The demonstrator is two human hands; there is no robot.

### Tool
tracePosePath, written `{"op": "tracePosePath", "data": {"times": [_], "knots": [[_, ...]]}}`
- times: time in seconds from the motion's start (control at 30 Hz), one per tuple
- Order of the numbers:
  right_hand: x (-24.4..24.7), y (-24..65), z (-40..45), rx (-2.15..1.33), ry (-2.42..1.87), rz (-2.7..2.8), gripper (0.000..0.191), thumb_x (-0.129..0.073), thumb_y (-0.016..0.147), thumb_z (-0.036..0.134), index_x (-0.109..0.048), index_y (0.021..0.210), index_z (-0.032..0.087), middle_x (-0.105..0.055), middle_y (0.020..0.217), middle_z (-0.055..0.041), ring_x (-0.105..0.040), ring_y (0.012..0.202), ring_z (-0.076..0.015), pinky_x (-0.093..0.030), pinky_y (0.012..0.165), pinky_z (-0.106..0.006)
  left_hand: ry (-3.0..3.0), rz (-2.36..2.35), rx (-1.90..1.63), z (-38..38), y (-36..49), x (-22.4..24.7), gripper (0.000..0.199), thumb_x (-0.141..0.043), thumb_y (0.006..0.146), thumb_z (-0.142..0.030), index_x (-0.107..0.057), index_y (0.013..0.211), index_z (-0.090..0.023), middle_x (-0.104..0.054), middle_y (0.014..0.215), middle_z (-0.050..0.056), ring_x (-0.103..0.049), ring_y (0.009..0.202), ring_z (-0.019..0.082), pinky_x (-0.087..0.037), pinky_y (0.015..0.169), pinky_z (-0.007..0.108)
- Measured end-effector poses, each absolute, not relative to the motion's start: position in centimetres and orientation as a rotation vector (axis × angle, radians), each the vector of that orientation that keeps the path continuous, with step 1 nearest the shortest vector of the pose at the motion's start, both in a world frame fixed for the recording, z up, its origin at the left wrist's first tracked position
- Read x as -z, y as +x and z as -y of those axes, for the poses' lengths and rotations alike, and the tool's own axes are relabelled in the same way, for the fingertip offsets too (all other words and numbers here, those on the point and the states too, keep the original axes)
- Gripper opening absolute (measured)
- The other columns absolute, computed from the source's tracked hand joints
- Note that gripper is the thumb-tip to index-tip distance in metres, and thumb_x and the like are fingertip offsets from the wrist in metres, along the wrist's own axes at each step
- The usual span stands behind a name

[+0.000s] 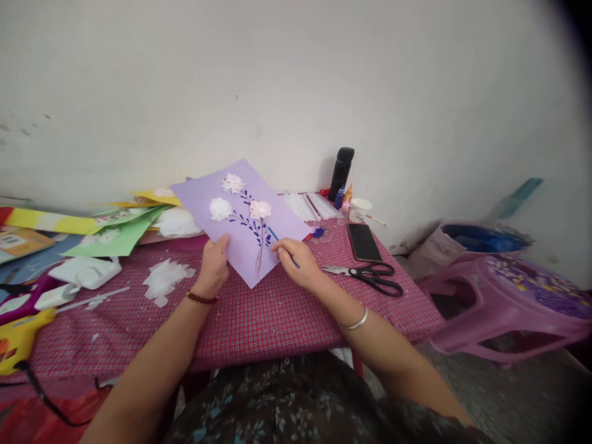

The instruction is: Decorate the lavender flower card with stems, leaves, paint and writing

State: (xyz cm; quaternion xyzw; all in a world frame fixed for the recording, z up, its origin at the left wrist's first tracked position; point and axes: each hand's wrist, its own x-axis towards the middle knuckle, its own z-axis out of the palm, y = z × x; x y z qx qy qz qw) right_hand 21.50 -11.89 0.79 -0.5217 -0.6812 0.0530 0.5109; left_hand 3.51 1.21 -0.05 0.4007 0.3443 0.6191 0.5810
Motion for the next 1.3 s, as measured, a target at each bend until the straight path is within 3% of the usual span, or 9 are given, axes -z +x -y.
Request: {"op": "tracePosePath", "data": {"times": [0.7,0.97,1.3], "knots": [[-0.8,23.2,11.6,-0.134,-1.281,1.494,0.025,-0.044,0.098,0.023,-0.069,0.096,0.021,-0.068,0.079,-0.0019,-0.061,0.072,-0.0176,-0.045,0.074,-0.03,1.012,-0.767,-1.443,-1.5,3.4,0.6,0.026,-0.078,0.08,-0.023,-0.073,0.104,-0.015,-0.08,0.113,0.013,-0.075,0.11,0.029,-0.058,0.107,0.047],[-0.8,21.4,12.0,-0.191,-1.213,1.659,0.025,-0.045,0.096,0.021,-0.069,0.093,0.021,-0.067,0.076,-0.0009,-0.061,0.07,-0.0165,-0.045,0.073,-0.029,0.965,-0.815,-1.432,-1.2,3.5,0.2,0.022,-0.072,0.081,-0.018,-0.074,0.103,-0.015,-0.081,0.11,0.012,-0.076,0.104,0.028,-0.06,0.104,0.046],[-0.3,23.5,11.2,-0.163,-1.26,1.45,0.024,-0.044,0.098,0.024,-0.068,0.096,0.021,-0.065,0.074,0.0003,-0.06,0.067,-0.0165,-0.044,0.069,-0.029,0.984,-0.806,-1.416,-0.9,3.7,0.2,0.021,-0.071,0.081,-0.017,-0.074,0.102,-0.014,-0.081,0.109,0.012,-0.076,0.105,0.028,-0.061,0.104,0.046]]}}
